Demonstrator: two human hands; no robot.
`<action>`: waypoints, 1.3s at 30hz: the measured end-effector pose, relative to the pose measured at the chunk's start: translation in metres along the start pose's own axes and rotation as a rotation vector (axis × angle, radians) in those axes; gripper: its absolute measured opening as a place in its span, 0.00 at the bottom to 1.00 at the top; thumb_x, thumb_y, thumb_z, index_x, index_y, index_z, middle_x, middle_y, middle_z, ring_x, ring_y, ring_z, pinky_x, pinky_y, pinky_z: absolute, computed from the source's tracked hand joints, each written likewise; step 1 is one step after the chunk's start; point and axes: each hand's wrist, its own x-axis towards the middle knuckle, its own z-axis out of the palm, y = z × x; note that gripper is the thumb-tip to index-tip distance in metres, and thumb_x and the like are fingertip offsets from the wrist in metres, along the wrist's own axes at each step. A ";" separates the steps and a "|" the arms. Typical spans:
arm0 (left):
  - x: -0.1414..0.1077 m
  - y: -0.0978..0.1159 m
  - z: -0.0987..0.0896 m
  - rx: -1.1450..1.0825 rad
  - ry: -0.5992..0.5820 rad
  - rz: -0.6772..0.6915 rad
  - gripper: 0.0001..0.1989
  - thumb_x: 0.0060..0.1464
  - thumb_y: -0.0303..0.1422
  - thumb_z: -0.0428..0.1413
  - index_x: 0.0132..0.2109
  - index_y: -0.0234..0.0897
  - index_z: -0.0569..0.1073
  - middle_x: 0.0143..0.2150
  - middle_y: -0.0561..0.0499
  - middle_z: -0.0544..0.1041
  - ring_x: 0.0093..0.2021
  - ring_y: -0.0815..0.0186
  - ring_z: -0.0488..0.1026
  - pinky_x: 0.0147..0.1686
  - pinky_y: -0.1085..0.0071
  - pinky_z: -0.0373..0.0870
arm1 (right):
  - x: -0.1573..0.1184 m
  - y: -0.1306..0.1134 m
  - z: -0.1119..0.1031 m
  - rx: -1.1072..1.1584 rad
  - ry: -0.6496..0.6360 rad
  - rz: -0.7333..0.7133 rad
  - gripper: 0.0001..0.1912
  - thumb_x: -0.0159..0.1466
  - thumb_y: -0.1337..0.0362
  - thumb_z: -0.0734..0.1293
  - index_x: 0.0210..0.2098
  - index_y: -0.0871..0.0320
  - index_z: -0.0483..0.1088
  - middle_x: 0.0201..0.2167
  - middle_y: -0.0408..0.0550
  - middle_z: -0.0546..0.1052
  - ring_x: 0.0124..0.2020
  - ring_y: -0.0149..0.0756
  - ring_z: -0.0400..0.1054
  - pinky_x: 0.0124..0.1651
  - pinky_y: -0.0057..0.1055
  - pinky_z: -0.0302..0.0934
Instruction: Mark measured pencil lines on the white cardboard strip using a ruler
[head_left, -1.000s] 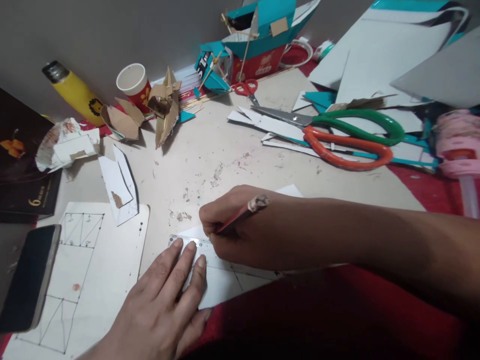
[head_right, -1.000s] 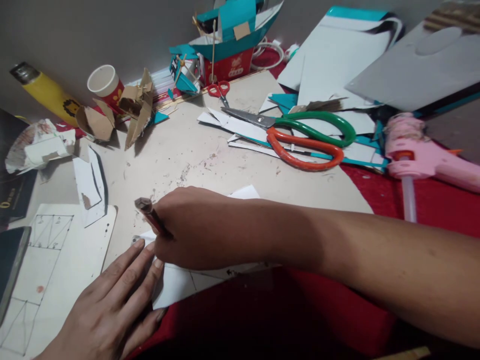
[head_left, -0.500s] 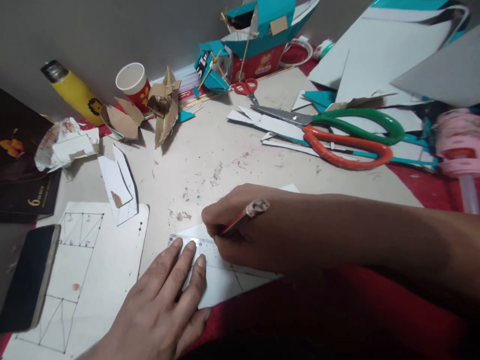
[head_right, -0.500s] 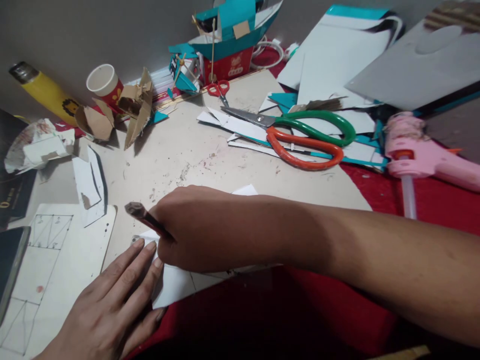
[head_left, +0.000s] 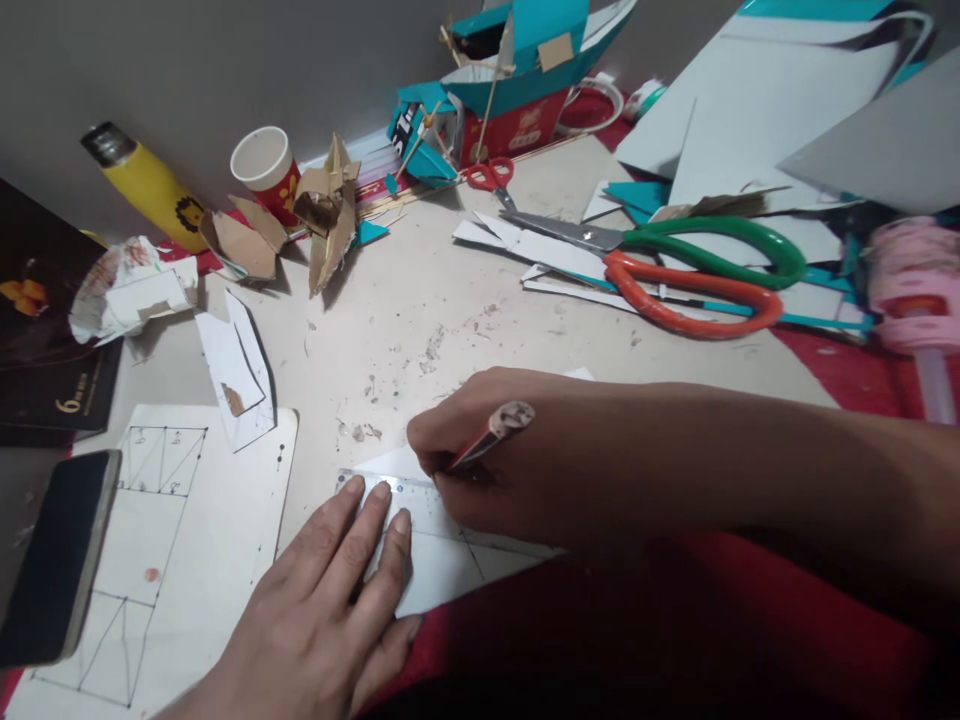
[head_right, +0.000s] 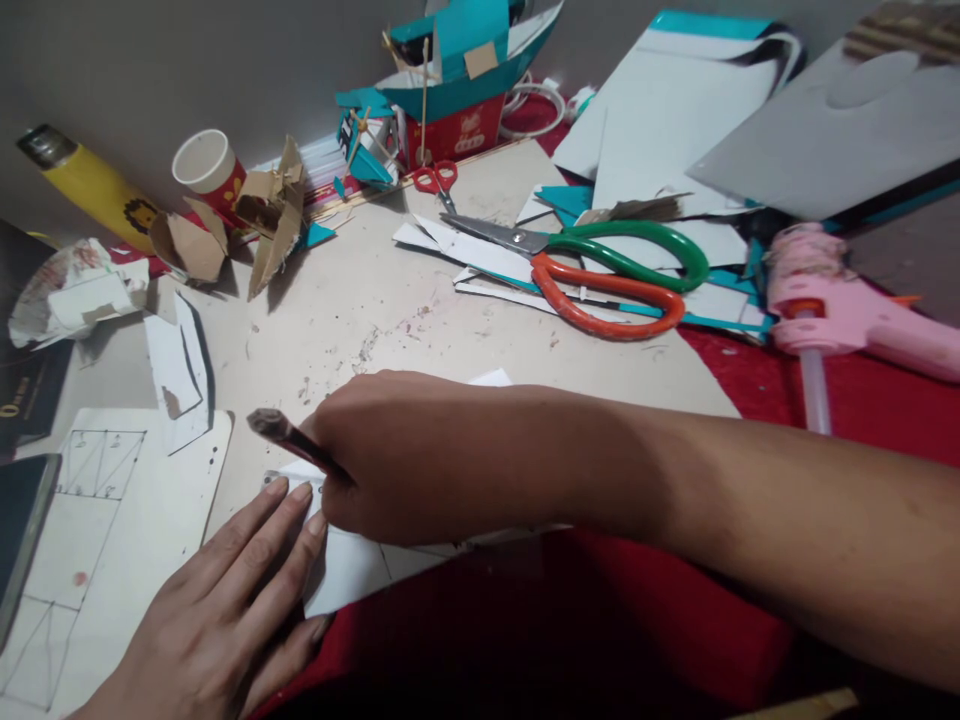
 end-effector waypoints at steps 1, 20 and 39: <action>0.000 0.000 0.000 -0.002 0.002 -0.002 0.22 0.62 0.38 0.53 0.55 0.26 0.74 0.57 0.37 0.75 0.60 0.46 0.69 0.54 0.56 0.71 | -0.001 0.000 -0.001 0.000 0.001 -0.003 0.10 0.57 0.71 0.63 0.22 0.57 0.59 0.17 0.38 0.62 0.20 0.27 0.52 0.26 0.27 0.49; -0.012 -0.002 0.001 -0.040 0.026 0.056 0.19 0.60 0.32 0.56 0.56 0.24 0.73 0.57 0.35 0.75 0.59 0.43 0.69 0.48 0.53 0.77 | 0.011 0.028 0.007 -0.154 0.234 -0.108 0.07 0.66 0.65 0.60 0.31 0.57 0.64 0.22 0.39 0.65 0.22 0.28 0.54 0.27 0.28 0.43; -0.015 -0.011 0.002 -0.012 -0.024 -0.015 0.22 0.63 0.35 0.53 0.61 0.29 0.68 0.63 0.42 0.70 0.65 0.50 0.61 0.58 0.54 0.68 | 0.015 0.027 0.017 -0.081 0.365 -0.095 0.13 0.69 0.65 0.57 0.47 0.61 0.70 0.34 0.50 0.77 0.32 0.34 0.69 0.36 0.29 0.58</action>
